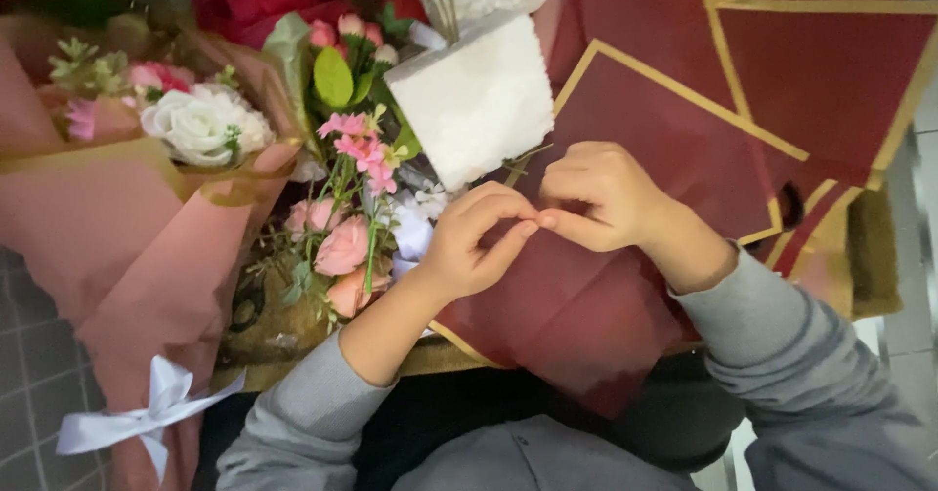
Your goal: Folding and arranging decorative maroon and gold paper for a flower bouquet.
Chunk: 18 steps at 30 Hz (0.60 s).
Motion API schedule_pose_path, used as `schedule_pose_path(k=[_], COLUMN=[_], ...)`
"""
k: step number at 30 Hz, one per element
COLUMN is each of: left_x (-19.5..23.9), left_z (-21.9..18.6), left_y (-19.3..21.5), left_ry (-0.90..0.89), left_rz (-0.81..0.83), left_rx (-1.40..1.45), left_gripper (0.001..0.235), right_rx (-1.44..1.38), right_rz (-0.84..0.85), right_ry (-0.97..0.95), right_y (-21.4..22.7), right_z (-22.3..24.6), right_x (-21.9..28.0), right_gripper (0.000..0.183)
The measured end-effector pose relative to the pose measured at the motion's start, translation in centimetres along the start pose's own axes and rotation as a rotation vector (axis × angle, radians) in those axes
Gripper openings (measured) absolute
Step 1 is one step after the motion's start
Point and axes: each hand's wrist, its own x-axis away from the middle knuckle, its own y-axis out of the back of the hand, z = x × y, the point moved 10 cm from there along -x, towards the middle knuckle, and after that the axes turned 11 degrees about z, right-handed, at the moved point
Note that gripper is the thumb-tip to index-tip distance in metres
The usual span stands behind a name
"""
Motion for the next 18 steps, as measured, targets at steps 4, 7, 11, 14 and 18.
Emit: schedule_pose_path(k=[4,7,11,14,18], left_x=[0.1,-0.1,-0.3,-0.7,-0.7], left_z=[0.0,-0.1,-0.5,-0.8,-1.0], left_y=[-0.1,0.0,0.2,0.5,0.4], left_ry=[0.009,0.019,0.010,0.004,0.005], left_rz=[0.025,0.037,0.044,0.042,0.056], left_rx=[0.013,-0.013,-0.076,-0.103,-0.097], left_gripper=[0.004,0.005,0.006,0.005,0.006], right_rx=[0.004,-0.004,0.041,0.038,0.017], right_rz=[0.003,0.004,0.004,0.011,0.014], right_ry=[0.004,-0.001,0.010,0.026,0.039], right_y=[-0.3,-0.5,-0.6,-0.7,-1.2], right_z=[0.2,0.4,1.1,1.0,0.6], right_x=[-0.1,-0.4,-0.9,-1.1,-0.8], right_gripper=[0.041,0.040,0.044,0.044,0.044])
